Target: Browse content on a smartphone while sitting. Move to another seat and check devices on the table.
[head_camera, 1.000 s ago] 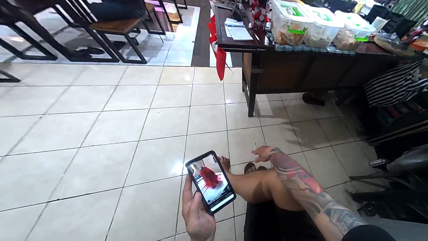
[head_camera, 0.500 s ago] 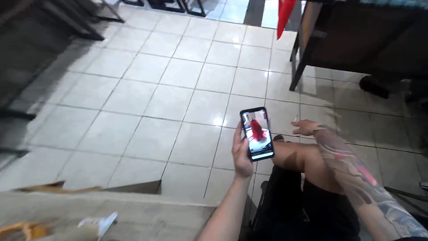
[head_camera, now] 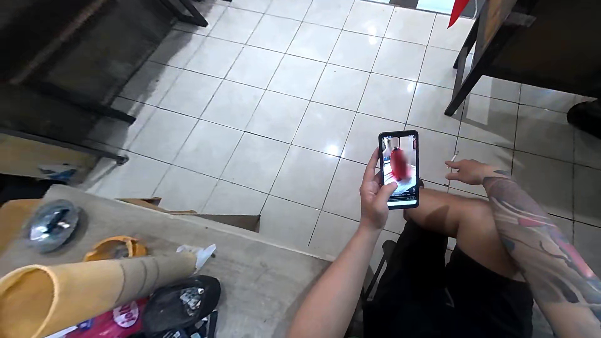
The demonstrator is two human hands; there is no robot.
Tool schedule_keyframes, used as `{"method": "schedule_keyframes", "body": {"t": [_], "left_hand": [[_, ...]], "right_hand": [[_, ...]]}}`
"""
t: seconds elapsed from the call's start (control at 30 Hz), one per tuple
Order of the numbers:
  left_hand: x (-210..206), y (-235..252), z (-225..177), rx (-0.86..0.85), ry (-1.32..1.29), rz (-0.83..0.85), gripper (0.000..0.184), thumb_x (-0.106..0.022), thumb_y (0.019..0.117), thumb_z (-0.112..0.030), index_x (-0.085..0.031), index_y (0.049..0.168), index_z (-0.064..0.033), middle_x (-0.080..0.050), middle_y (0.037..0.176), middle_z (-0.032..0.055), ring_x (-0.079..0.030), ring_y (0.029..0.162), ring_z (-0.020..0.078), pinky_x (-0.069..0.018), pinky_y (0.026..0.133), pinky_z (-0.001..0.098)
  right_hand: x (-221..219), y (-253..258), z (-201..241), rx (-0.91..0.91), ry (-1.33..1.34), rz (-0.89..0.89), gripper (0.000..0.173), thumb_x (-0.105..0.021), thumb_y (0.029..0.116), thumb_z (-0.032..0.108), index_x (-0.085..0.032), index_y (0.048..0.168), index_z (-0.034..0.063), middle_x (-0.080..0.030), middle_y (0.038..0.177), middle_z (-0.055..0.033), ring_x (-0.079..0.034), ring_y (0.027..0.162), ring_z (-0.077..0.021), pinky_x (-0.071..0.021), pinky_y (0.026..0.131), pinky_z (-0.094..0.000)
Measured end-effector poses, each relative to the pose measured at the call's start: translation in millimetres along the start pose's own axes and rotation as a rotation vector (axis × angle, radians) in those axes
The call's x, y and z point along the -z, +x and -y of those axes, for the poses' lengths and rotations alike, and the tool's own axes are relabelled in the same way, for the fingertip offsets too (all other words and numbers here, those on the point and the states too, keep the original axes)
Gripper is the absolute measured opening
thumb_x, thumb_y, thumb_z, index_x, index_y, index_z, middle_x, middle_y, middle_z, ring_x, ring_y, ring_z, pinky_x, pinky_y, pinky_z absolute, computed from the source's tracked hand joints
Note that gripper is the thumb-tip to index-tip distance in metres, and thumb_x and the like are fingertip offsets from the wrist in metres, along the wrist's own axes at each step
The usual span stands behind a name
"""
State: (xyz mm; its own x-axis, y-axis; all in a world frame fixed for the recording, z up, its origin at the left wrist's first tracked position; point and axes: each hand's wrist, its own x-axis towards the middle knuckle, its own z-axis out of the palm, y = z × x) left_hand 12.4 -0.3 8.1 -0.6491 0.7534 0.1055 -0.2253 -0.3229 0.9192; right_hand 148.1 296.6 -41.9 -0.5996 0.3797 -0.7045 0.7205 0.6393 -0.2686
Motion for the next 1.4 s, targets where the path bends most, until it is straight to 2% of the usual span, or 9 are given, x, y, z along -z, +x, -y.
{"method": "schedule_keyframes", "body": {"t": [0.07,0.13,0.23,0.3,0.43,0.57,0.8,1.2,1.4], "left_hand": [[-2,0,-2,0.002,0.029,-0.019,0.079,-0.049,0.0914,0.003,-0.026,0.162,-0.0239,-0.062,0.133,0.0182,-0.068,0.107,0.0294,-0.0589,0.088,0.0483],[-4,0,-2,0.0,0.061,-0.039,0.074,-0.049,0.0959,0.002,-0.027,0.162,-0.0235,-0.063,0.131,0.0178,-0.069,0.107,0.0289,-0.0589,0.089,0.0473],[-5,0,-1,-0.01,0.097,-0.073,0.056,-0.045,0.1071,-0.013,-0.031,0.161,-0.0237,-0.064,0.131,0.0154,-0.068,0.109,0.027,-0.0587,0.09,0.0464],[-3,0,-1,-0.011,0.089,-0.062,0.052,-0.038,0.1098,-0.021,-0.032,0.161,-0.0251,-0.061,0.136,0.0144,-0.066,0.113,0.0278,-0.0581,0.092,0.0484],[0,-1,0,-0.007,0.025,-0.026,0.052,-0.034,0.1095,-0.026,-0.031,0.161,-0.0254,-0.054,0.146,0.013,-0.061,0.123,0.0288,-0.0554,0.097,0.0509],[0,-1,1,-0.011,-0.012,-0.003,0.053,-0.035,0.1094,-0.028,-0.028,0.162,-0.0266,-0.054,0.146,0.0139,-0.061,0.123,0.0292,-0.0555,0.096,0.051],[1,-2,3,0.005,0.012,0.001,0.055,-0.038,0.108,-0.031,-0.027,0.162,-0.0292,-0.058,0.142,0.0134,-0.065,0.115,0.0272,-0.0582,0.09,0.0479],[1,-4,1,-0.027,0.021,0.019,0.057,-0.037,0.1079,-0.034,-0.025,0.163,-0.0276,-0.051,0.149,0.0121,-0.062,0.121,0.0263,-0.0574,0.092,0.0468],[2,-4,2,-0.03,0.011,0.021,0.057,-0.035,0.1066,-0.034,-0.025,0.163,-0.0277,-0.052,0.148,0.0122,-0.063,0.12,0.0259,-0.0575,0.092,0.0473]], "right_hand": [[0,-1,0,-0.005,0.008,0.001,0.068,-0.06,0.1034,0.042,-0.037,0.16,0.0124,-0.056,0.144,-0.0265,-0.055,0.131,-0.0471,-0.0393,0.11,-0.0656],[1,0,0,-0.011,0.013,0.003,0.068,-0.06,0.1035,0.042,-0.036,0.16,0.0128,-0.056,0.145,-0.026,-0.055,0.131,-0.0472,-0.0391,0.11,-0.0658],[1,0,0,-0.007,0.002,0.002,0.068,-0.059,0.1037,0.043,-0.036,0.161,0.0128,-0.057,0.144,-0.0265,-0.055,0.13,-0.0472,-0.0396,0.109,-0.0659],[1,0,-1,-0.008,0.003,-0.002,0.069,-0.059,0.1033,0.043,-0.036,0.161,0.0134,-0.057,0.143,-0.0268,-0.056,0.129,-0.0473,-0.0398,0.109,-0.0662],[1,1,-1,-0.01,0.002,-0.001,0.068,-0.059,0.1034,0.043,-0.037,0.16,0.0127,-0.056,0.145,-0.0253,-0.054,0.133,-0.0464,-0.0387,0.11,-0.0657],[1,1,-1,-0.014,0.011,-0.002,0.069,-0.06,0.1032,0.043,-0.037,0.16,0.0124,-0.057,0.143,-0.0259,-0.056,0.131,-0.0465,-0.04,0.109,-0.0661],[-6,11,-13,0.009,0.006,-0.041,0.068,-0.061,0.1019,0.045,-0.04,0.159,0.0144,-0.058,0.143,-0.0242,-0.056,0.13,-0.0465,-0.0403,0.108,-0.0675],[2,-1,-1,-0.011,0.02,-0.009,0.069,-0.06,0.1034,0.042,-0.036,0.16,0.0122,-0.057,0.144,-0.0257,-0.054,0.132,-0.0474,-0.0386,0.109,-0.0671],[3,-1,0,0.001,0.0,-0.005,0.068,-0.059,0.1041,0.041,-0.036,0.16,0.0101,-0.055,0.146,-0.0258,-0.052,0.134,-0.0479,-0.0373,0.111,-0.0666]]}}
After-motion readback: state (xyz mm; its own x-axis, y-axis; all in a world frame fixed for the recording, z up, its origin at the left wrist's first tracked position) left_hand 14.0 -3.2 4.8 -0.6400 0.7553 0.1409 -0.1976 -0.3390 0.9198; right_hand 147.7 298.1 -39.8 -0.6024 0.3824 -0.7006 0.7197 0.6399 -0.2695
